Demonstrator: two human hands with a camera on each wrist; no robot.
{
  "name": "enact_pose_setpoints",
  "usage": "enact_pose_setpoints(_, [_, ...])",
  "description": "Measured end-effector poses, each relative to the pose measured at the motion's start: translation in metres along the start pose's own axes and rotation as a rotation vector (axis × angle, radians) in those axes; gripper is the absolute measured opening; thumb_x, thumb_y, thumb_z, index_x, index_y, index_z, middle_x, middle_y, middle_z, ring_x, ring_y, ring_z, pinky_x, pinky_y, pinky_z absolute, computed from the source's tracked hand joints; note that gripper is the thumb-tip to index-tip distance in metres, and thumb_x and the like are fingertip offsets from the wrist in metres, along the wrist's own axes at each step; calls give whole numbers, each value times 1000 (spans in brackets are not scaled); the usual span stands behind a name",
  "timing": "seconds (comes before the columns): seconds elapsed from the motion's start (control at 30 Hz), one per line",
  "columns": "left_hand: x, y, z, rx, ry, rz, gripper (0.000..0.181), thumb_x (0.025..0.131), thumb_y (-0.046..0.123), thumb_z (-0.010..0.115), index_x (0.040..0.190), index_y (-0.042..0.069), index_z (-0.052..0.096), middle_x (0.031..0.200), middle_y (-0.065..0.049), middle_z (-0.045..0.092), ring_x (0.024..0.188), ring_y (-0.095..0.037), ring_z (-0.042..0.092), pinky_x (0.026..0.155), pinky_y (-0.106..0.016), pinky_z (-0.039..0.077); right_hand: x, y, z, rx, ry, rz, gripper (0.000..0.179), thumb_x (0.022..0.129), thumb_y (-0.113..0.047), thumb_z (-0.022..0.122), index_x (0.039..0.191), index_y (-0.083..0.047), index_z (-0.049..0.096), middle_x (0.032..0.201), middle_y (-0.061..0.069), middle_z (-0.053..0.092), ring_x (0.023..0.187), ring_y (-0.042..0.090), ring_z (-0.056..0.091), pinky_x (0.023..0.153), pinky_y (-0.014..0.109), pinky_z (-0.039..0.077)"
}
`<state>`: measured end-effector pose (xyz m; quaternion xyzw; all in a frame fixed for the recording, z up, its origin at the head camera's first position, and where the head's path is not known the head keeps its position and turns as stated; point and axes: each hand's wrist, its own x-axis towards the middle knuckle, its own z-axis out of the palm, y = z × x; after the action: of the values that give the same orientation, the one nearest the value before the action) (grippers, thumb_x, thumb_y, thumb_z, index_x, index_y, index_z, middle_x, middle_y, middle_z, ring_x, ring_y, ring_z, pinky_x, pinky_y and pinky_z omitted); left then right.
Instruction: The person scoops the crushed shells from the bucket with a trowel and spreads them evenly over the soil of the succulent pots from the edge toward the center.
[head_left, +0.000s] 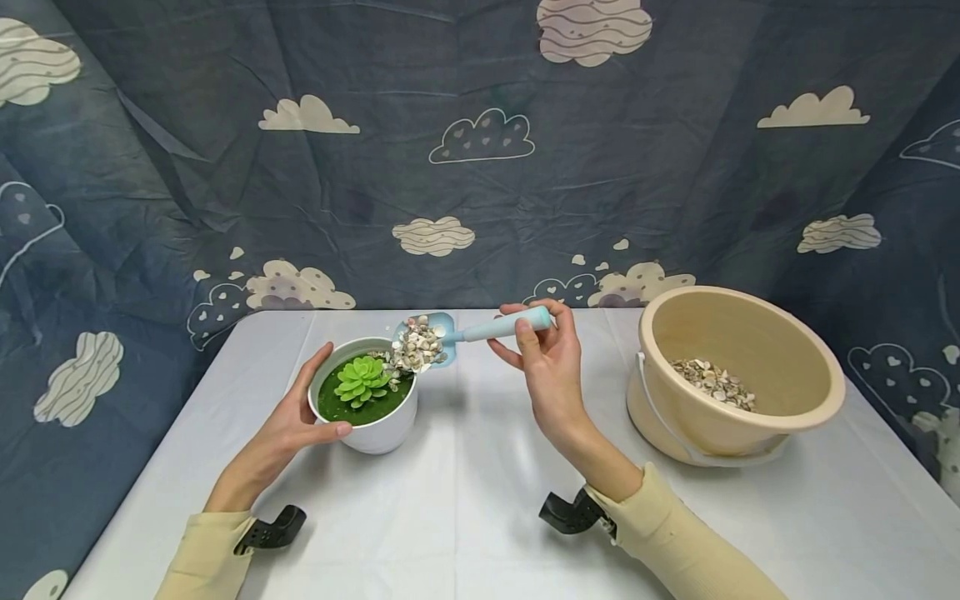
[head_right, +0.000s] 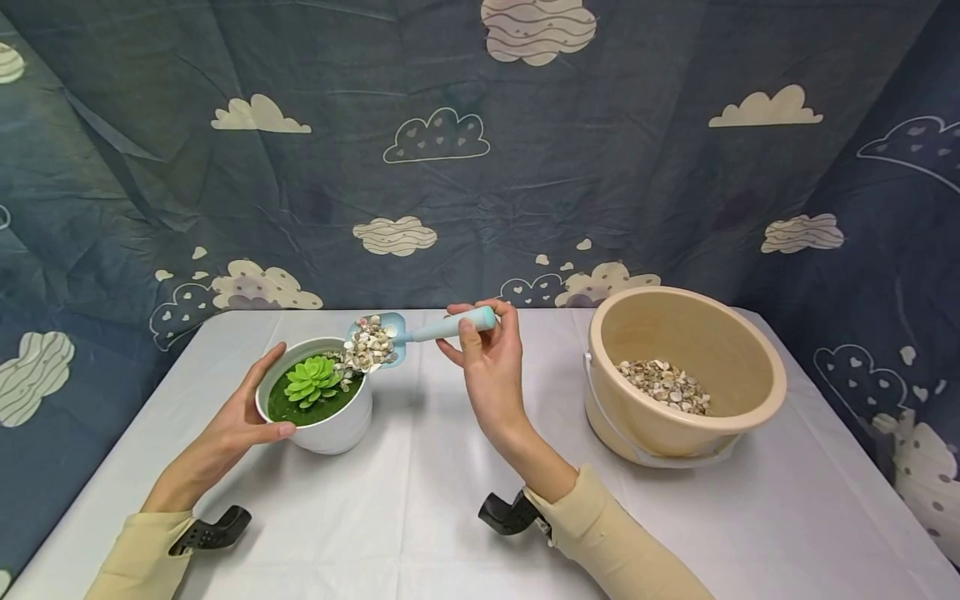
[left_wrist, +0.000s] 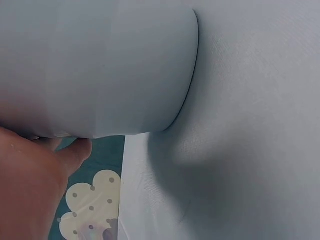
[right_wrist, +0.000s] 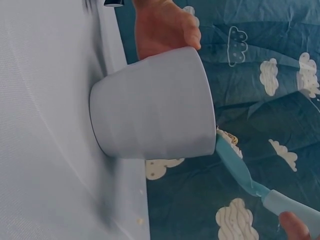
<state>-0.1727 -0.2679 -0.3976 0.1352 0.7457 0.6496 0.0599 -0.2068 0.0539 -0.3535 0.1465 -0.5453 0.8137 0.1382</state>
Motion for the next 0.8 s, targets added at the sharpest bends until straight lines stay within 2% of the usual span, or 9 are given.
enact_pose_setpoints(0.27, [0, -1, 0, 1, 1, 14, 102, 81, 1, 73, 159, 21, 10, 160, -11, 13, 144, -31, 16, 100, -13, 33, 1, 0, 0, 4, -6, -11, 24, 101, -2, 50, 121, 3, 38, 122, 22, 58, 118, 43, 53, 84, 43, 54])
enact_pose_setpoints(0.37, [0, -2, 0, 8, 7, 18, 103, 81, 2, 73, 159, 21, 9, 160, -10, 12, 145, -31, 14, 101, -12, 31, 1, 0, 0, 1, -17, -19, 24, 102, -1, 49, 122, 4, 37, 124, 27, 55, 116, 38, 55, 85, 43, 54])
enact_pose_setpoints(0.5, [0, -2, 2, 39, 31, 30, 107, 80, 2, 75, 159, 23, 7, 162, -7, 6, 147, -30, 9, 116, -39, 18, 2, 0, 1, -6, -24, -30, 24, 102, -1, 49, 122, 4, 37, 126, 31, 53, 112, 31, 59, 86, 43, 54])
enact_pose_setpoints(0.6, [1, -2, 3, 75, 62, 27, 112, 76, 3, 78, 160, 24, 6, 163, -6, 4, 147, -31, 7, 113, -61, 6, 2, 0, 2, -15, -28, -39, 24, 102, 0, 49, 122, 4, 37, 124, 27, 55, 112, 31, 59, 86, 43, 54])
enact_pose_setpoints(0.8, [1, -2, 5, 123, 83, -18, 113, 74, 7, 82, 160, 23, 9, 162, -9, 7, 145, -36, 12, 112, -63, 10, 3, -1, 3, -27, -45, -59, 24, 102, 0, 49, 122, 4, 36, 123, 23, 56, 113, 32, 59, 87, 43, 53])
